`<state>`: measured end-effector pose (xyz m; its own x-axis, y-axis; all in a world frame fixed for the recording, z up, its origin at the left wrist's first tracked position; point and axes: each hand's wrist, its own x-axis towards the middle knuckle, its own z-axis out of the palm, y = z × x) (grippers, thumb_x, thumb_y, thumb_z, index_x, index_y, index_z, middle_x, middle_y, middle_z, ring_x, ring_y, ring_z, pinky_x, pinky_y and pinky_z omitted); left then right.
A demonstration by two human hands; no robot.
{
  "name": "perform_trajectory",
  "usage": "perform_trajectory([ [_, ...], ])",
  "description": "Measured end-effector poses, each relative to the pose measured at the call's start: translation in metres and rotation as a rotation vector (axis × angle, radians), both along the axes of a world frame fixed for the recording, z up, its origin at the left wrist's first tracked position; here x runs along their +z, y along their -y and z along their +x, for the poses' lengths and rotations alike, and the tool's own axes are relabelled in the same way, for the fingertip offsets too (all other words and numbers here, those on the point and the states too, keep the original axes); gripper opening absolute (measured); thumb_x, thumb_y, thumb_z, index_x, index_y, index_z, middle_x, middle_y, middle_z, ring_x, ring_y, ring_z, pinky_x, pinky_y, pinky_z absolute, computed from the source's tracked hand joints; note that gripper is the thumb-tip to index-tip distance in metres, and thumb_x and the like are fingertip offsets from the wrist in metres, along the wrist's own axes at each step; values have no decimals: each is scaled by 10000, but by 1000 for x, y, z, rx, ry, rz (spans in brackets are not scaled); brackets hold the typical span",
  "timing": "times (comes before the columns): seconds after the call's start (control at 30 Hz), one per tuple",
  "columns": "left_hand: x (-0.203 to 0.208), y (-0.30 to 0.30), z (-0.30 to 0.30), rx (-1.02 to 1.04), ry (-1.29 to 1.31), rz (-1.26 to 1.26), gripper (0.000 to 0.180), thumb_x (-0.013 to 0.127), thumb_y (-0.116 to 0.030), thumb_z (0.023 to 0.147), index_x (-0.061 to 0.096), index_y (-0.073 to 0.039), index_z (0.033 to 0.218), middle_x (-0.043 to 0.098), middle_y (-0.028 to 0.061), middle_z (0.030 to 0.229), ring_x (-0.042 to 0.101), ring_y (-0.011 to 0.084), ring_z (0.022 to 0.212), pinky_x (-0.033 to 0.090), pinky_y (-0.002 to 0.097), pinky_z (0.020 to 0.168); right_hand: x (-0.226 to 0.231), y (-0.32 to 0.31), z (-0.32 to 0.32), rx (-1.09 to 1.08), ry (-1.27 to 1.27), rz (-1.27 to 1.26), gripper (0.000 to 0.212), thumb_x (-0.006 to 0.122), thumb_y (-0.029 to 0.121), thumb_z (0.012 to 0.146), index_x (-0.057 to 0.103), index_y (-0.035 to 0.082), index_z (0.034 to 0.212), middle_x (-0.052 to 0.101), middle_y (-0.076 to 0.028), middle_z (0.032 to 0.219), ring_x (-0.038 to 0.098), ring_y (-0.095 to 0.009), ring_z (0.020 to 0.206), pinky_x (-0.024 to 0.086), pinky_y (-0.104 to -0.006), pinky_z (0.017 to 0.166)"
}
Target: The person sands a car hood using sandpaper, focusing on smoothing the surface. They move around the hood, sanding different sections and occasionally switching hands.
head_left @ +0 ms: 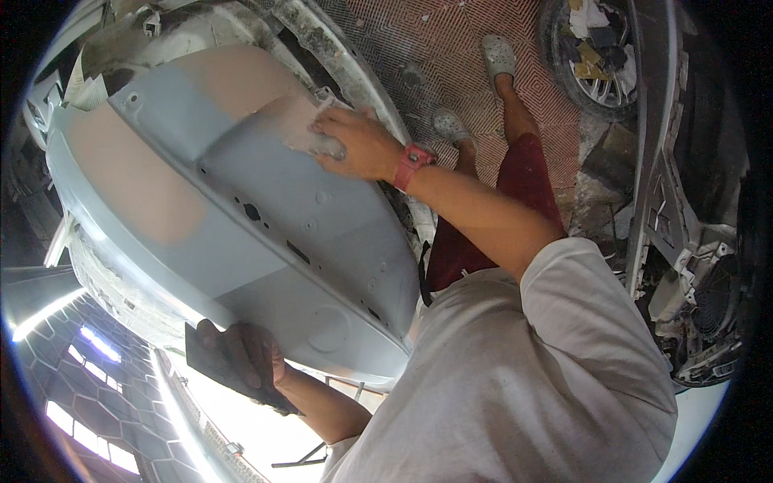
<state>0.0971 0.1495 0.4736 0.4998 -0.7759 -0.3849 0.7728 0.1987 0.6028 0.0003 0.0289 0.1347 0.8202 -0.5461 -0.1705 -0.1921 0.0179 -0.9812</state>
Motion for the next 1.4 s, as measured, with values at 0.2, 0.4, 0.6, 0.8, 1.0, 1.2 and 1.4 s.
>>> perform_trajectory([
  [0.2,-1,-1,2,-29,15,-46,349,401,-232,1104,476,92,1209,576,242,584,503,214,284,507,319,284,8,-51,-36,-65,17,131,591,771,341,857,620,93,1371,543,-108,1453,522,-312,1350,354,-503,1138],
  [0.4,0,2,3,-40,10,-18,373,378,-236,1107,494,102,1215,569,245,579,478,215,278,488,320,287,3,-79,-70,-27,114,261,574,795,280,856,621,71,1362,570,-141,1402,529,-332,1337,392,-439,1157],
  [0.6,-2,-16,-14,118,1001,748,652,394,-519,1085,547,105,1195,597,187,636,508,168,394,448,284,364,-40,-35,-131,-175,-148,598,481,700,241,950,585,34,1370,607,-158,1355,554,-314,1305,422,-388,1122],
  [0.8,-66,38,-76,-87,764,1242,551,598,-405,1060,534,2,1427,668,122,1194,649,173,963,520,282,834,-27,37,-170,-275,-156,526,402,612,220,1022,562,159,1415,619,-139,1333,579,-283,1293,422,-445,1106],
  [1.0,-171,82,-117,-377,630,1174,480,515,-377,1108,524,-4,1410,627,99,1289,553,173,1184,427,314,1041,83,110,-168,135,-130,-338,421,589,105,947,653,245,1339,561,-84,1379,502,-344,1373,343,-667,1103],
  [1.2,-178,102,-109,-33,686,1072,436,511,-355,1109,515,-15,1382,621,99,1268,594,198,1176,472,343,1031,124,103,-178,404,-120,-323,396,606,176,941,703,285,1309,551,-94,1419,416,-394,1441,263,-756,1117],
  [1.4,-168,107,-89,99,465,1010,410,520,-314,1104,511,-32,1402,633,99,1280,629,222,1152,513,384,1005,156,136,-178,358,227,-203,492,615,181,964,566,314,1434,434,-117,1520,391,-422,1459,298,-754,1115],
])
